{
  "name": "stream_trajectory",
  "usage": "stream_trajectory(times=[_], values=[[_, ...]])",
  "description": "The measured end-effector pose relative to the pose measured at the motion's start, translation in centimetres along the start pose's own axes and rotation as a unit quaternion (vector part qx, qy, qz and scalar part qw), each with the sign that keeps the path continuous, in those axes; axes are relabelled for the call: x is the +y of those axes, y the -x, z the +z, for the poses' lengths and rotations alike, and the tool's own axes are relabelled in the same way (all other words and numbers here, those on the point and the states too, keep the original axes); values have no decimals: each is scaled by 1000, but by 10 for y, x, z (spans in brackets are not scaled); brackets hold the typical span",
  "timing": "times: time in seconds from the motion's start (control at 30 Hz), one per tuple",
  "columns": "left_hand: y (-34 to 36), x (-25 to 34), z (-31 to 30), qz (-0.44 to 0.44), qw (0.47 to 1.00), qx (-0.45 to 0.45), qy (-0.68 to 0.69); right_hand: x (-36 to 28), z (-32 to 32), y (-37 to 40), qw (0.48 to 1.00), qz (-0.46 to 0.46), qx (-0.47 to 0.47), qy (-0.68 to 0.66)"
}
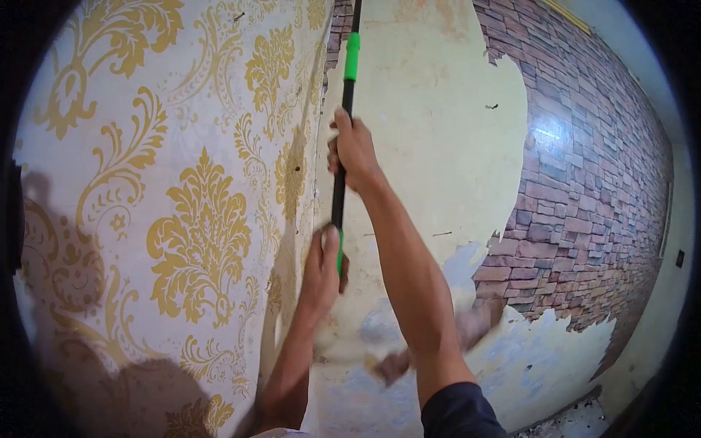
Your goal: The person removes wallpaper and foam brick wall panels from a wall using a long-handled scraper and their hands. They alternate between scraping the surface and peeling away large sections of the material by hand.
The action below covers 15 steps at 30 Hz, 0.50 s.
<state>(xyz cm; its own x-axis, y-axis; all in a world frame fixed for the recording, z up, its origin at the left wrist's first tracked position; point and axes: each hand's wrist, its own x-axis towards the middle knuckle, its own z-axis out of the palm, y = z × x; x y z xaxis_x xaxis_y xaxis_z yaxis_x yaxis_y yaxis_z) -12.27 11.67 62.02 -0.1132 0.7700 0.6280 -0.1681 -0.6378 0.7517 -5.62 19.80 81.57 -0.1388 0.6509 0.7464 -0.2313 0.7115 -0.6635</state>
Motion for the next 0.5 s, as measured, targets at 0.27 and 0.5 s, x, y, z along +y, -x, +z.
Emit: stream_trajectory(times=[0.27,0.5], values=[[182,-204,38,-182,964,-157,115,105,-85,229,985,74,129,87],[286,-250,76,-313,881,-271,227,105,-137,341,959,138,162,188]])
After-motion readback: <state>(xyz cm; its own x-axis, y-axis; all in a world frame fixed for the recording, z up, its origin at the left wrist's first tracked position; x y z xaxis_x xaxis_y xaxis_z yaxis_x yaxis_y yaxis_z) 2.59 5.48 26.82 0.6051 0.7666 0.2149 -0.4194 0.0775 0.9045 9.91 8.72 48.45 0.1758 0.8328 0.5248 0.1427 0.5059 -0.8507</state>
